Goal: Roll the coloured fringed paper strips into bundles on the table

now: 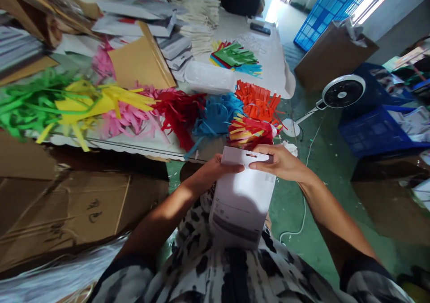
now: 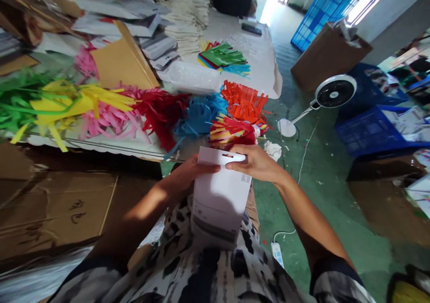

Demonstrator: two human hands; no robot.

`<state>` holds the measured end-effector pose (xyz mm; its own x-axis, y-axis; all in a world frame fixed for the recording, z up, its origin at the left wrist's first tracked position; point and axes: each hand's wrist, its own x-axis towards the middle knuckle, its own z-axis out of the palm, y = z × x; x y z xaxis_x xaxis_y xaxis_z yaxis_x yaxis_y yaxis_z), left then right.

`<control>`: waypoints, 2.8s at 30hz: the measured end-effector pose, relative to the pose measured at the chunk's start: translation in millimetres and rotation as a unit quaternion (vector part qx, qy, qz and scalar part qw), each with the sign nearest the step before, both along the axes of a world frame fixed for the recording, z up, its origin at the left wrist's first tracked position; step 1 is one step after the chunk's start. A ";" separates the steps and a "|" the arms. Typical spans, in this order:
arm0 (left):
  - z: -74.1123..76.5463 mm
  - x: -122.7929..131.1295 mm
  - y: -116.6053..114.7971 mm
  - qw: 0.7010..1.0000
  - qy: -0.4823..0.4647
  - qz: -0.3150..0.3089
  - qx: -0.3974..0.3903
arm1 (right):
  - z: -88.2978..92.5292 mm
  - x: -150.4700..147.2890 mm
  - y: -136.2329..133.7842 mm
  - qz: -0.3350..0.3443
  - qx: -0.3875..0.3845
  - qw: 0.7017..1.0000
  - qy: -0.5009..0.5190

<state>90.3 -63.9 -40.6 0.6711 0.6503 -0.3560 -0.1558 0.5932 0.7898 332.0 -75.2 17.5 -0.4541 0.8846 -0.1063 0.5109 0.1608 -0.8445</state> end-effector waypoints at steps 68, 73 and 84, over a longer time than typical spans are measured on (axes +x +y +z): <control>-2.9 -1.4 -29.4 0.932 0.087 0.289 0.203 | -4.9 -4.3 -5.9 -0.065 -0.045 0.991 0.107; -12.0 -2.1 -49.9 0.849 0.184 0.285 0.404 | -14.8 -11.0 -9.1 -0.059 -0.057 0.991 0.103; -16.9 -9.9 -47.8 0.751 0.225 0.217 0.582 | -4.2 -12.6 -23.1 -0.009 -0.001 0.999 0.049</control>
